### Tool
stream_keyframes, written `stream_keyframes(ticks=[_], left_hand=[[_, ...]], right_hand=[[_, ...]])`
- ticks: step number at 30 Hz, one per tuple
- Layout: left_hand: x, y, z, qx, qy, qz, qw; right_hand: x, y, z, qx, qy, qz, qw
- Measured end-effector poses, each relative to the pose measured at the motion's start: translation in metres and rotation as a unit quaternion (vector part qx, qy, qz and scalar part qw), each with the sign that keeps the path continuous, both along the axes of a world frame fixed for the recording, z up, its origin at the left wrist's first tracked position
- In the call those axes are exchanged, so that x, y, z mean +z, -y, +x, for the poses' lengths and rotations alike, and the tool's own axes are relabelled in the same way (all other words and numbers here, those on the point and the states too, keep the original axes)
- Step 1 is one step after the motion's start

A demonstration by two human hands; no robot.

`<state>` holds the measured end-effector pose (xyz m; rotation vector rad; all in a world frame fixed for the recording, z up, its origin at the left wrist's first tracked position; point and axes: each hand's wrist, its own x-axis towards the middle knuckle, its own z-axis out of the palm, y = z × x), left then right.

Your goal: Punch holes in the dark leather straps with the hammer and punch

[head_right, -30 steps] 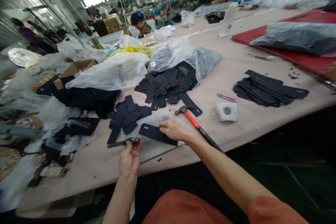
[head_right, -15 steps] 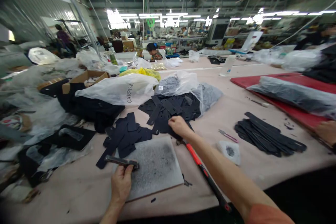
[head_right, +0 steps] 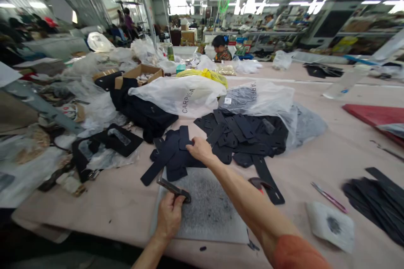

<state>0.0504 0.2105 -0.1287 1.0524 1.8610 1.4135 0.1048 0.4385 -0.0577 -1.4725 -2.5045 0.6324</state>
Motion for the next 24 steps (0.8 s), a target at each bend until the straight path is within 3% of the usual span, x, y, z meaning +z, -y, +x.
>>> stream_keyframes(ticks=[3,5,7,9,14,18,21,24], left_hand=[[0.002,0.001,0.0,-0.001,-0.017,0.002,1.0],[0.003,0.001,0.0,0.001,-0.029,0.013,1.0],[0.005,0.001,0.001,0.005,-0.029,0.022,0.999],[0.007,0.0,0.001,0.007,-0.016,0.021,1.0],[0.008,-0.001,0.001,0.017,0.031,0.01,0.999],[0.007,-0.001,0.001,0.003,0.001,0.007,1.0],[0.005,-0.001,0.0,-0.002,-0.025,-0.009,1.0],[0.004,-0.002,-0.001,0.001,-0.04,-0.01,0.999]], right_hand=[[-0.002,0.011,-0.037,0.06,-0.003,0.009,0.998],[0.0,0.016,-0.051,0.185,-0.007,0.032,0.982],[-0.001,0.023,-0.06,0.336,0.005,0.064,0.94],[-0.004,0.029,-0.067,0.434,0.026,0.096,0.896],[-0.011,0.035,-0.077,0.511,0.047,0.167,0.842],[-0.012,0.039,-0.081,0.558,0.077,0.199,0.802],[-0.014,0.046,-0.082,0.567,0.085,0.207,0.793],[-0.011,0.052,-0.085,0.545,0.051,0.173,0.819]])
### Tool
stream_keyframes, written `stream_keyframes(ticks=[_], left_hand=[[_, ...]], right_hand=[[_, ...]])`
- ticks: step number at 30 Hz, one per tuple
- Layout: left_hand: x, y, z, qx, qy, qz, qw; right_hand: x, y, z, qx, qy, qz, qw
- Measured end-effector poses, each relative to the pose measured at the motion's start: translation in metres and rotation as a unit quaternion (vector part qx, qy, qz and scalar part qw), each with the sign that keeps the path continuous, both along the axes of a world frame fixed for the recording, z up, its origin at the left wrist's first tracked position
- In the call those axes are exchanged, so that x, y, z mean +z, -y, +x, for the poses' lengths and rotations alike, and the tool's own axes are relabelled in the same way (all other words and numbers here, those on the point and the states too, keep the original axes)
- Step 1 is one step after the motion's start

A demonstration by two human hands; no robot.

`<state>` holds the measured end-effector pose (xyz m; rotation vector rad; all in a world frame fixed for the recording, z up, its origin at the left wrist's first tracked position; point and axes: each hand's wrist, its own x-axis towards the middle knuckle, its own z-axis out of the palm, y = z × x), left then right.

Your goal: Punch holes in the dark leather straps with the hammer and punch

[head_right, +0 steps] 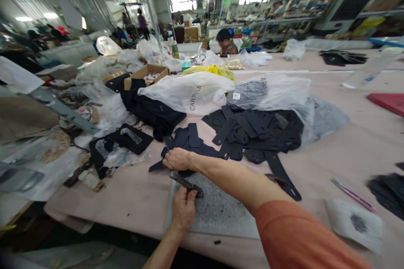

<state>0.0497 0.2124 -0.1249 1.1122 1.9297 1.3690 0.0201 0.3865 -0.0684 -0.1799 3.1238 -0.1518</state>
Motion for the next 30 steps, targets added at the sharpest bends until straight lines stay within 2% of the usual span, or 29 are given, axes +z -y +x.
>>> stream_keyframes(ticks=[4,6,8,11,14,17,21,23,30], left_hand=[[-0.002,-0.001,-0.001,0.003,-0.018,-0.001,1.0],[-0.002,-0.001,-0.001,0.007,-0.021,-0.002,1.0],[-0.002,-0.001,-0.001,0.011,-0.023,0.0,1.0],[-0.003,-0.002,-0.002,0.019,-0.023,0.006,1.0],[-0.004,-0.002,-0.003,0.02,-0.029,0.002,0.999],[-0.006,-0.003,-0.005,0.029,-0.047,-0.01,0.998],[-0.009,-0.003,-0.006,0.033,-0.062,-0.026,0.997],[-0.009,-0.003,-0.007,0.024,-0.067,-0.031,0.997],[-0.003,-0.005,-0.006,0.022,-0.044,-0.041,0.998]], right_hand=[[0.024,-0.005,-0.001,-0.132,-0.048,-0.032,0.99],[0.037,-0.012,0.01,-0.24,-0.079,-0.04,0.967],[0.045,-0.016,0.035,-0.358,-0.098,-0.048,0.927],[0.037,-0.007,0.096,-0.495,-0.089,-0.064,0.862],[0.012,0.027,0.164,-0.573,-0.052,-0.09,0.813],[-0.015,0.072,0.21,-0.62,-0.031,-0.136,0.772],[-0.03,0.112,0.228,-0.664,-0.038,-0.192,0.722],[-0.027,0.12,0.227,-0.665,-0.022,-0.18,0.724],[-0.005,0.129,0.232,-0.62,-0.017,-0.116,0.776]])
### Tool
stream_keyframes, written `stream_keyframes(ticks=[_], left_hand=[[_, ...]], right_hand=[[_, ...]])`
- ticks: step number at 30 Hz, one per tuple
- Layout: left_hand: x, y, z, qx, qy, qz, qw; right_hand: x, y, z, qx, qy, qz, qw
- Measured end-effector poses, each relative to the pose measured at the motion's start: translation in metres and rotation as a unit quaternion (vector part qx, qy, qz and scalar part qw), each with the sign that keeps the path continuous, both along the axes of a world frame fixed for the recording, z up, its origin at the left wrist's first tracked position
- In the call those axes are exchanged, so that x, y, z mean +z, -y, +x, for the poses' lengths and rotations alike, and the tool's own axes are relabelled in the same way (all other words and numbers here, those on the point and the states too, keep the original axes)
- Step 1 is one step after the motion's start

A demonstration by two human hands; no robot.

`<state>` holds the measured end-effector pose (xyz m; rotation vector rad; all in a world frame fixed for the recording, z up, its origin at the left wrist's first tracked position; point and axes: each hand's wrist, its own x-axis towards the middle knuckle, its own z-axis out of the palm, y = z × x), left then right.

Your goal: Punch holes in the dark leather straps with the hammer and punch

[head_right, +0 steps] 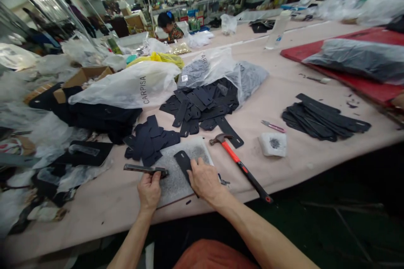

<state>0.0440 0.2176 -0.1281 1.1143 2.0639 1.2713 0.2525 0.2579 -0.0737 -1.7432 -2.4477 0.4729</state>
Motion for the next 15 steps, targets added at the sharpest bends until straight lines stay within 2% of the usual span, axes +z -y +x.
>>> stream_keyframes(ticks=[3,6,10,15], left_hand=[[0.003,-0.003,0.004,0.007,0.021,0.009,1.0],[0.006,-0.01,0.011,0.002,0.034,0.025,0.999],[0.017,-0.032,0.024,-0.041,-0.037,0.047,0.997],[0.023,-0.068,0.032,-0.112,-0.105,0.072,0.986]], right_hand=[[-0.005,0.001,0.009,0.056,-0.035,0.045,0.997],[-0.02,0.004,0.011,0.108,-0.066,0.08,0.989],[-0.038,0.012,-0.005,0.067,-0.072,0.097,0.99],[-0.042,0.016,-0.022,0.018,-0.078,0.11,0.991]])
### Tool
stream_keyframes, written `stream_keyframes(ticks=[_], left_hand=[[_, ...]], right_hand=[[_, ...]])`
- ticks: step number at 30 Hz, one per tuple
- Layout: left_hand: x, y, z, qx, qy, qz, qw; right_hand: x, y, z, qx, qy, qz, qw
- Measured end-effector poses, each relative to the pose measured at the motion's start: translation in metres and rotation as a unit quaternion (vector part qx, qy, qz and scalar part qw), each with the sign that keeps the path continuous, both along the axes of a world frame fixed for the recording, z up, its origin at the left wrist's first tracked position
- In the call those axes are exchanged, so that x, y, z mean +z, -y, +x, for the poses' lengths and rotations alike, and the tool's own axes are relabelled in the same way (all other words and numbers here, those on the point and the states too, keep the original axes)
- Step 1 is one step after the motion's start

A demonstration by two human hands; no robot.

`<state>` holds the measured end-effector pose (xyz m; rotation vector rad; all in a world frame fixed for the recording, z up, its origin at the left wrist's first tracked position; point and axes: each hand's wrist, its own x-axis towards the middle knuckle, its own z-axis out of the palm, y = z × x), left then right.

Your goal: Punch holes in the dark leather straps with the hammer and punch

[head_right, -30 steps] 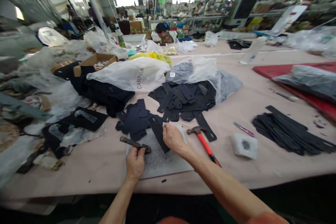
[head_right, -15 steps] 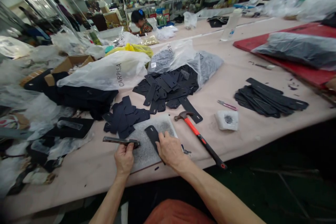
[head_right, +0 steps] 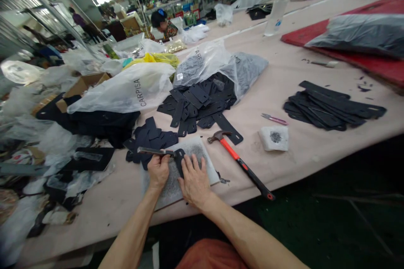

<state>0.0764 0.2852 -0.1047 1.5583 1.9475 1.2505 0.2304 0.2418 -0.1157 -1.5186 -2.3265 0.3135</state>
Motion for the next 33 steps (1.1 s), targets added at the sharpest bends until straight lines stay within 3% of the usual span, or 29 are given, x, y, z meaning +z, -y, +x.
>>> stream_keyframes(ticks=[7,12,33], left_hand=[[-0.016,-0.012,0.002,-0.06,-0.007,0.008,0.998],[-0.015,-0.012,0.004,-0.078,-0.015,0.005,0.997],[-0.022,-0.018,0.012,-0.092,-0.127,0.043,0.987]], right_hand=[[0.0,-0.002,0.001,-0.009,-0.008,-0.008,1.0],[-0.003,-0.001,-0.009,-0.037,-0.006,-0.014,0.999],[-0.006,-0.004,-0.011,-0.032,-0.009,-0.031,0.999]])
